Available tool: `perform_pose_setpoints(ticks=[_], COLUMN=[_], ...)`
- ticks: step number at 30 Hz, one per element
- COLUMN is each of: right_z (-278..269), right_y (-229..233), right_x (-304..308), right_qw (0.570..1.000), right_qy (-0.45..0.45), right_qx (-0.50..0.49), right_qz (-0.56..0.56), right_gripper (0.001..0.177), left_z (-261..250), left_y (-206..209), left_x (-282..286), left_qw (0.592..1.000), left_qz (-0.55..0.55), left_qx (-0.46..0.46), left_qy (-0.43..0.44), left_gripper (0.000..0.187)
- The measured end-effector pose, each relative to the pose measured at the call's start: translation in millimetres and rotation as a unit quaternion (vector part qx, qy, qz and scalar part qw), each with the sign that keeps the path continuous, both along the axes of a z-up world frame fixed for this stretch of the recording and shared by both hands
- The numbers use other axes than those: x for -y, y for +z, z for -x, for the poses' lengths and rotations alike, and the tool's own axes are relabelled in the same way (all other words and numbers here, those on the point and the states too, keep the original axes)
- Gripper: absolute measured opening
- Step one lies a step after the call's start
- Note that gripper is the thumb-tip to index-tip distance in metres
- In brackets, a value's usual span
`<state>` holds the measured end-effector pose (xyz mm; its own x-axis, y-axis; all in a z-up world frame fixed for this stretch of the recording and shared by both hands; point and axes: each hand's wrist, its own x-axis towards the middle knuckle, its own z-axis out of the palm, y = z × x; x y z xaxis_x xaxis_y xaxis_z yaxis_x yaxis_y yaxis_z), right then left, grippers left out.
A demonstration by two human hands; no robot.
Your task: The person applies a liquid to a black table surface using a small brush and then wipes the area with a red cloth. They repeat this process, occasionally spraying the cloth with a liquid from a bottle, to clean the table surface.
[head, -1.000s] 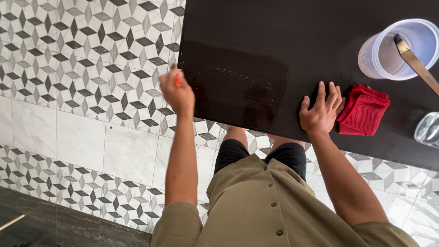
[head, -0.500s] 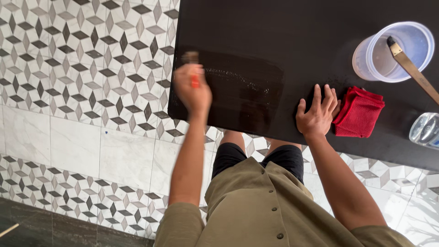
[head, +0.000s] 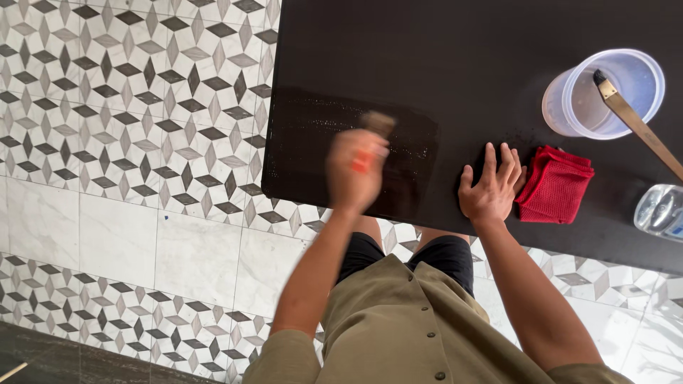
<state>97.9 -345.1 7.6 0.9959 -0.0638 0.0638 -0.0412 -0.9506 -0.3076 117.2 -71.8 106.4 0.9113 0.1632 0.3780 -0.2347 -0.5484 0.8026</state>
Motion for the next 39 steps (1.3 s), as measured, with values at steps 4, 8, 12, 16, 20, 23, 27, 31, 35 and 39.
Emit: perform_pose_setpoints(ticks=[4,8,12,16,20,23,27,31,35,39], right_z=[0,-1,-2,-1,-1,-1,-2,-1,-1,-1], right_y=[0,-1,-2,1,2,2,1,-1,-1,0], right_x=[0,0,3,0,0,1,1,1,2,1], right_qw=[1.0,1.0,1.0,1.0,1.0,1.0,1.0,1.0,1.0,1.0], right_qy=[-0.002,-0.005,0.004,-0.002,-0.002,-0.002,-0.003,-0.002,-0.004,-0.005], right_qx=[-0.006,-0.009,-0.005,-0.01,-0.013,-0.015,-0.015,-0.007,-0.011,-0.013], right_qz=[-0.002,-0.012,-0.003,0.0,-0.008,-0.009,0.0,-0.004,-0.001,-0.007], right_gripper=[0.062,0.062,0.061,0.062,0.062,0.062,0.062,0.062,0.062,0.063], left_z=[-33,-35,-13,4,7,-11,-21,-18,-14,22], left_y=[-23,-40,-38,-28,-28,-39,-51,-53,-45,-19], left_x=[-89,-82,0,30,-4,-28,-12,39,46,4], left_qw=[0.968,0.972,0.995,0.991,0.996,0.982,0.985,0.995,0.985,0.928], left_qz=[-0.069,-0.098,-0.076,0.023,-0.049,-0.083,-0.109,-0.047,-0.038,-0.116], left_qx=[-0.063,-0.09,-0.072,-0.094,-0.062,-0.099,-0.084,-0.084,-0.086,-0.236], left_qy=[0.233,0.192,0.01,-0.09,0.039,0.14,0.104,-0.013,-0.143,-0.264], left_gripper=[0.007,0.009,0.013,0.015,0.018,0.018,0.025,0.019,0.023,0.02])
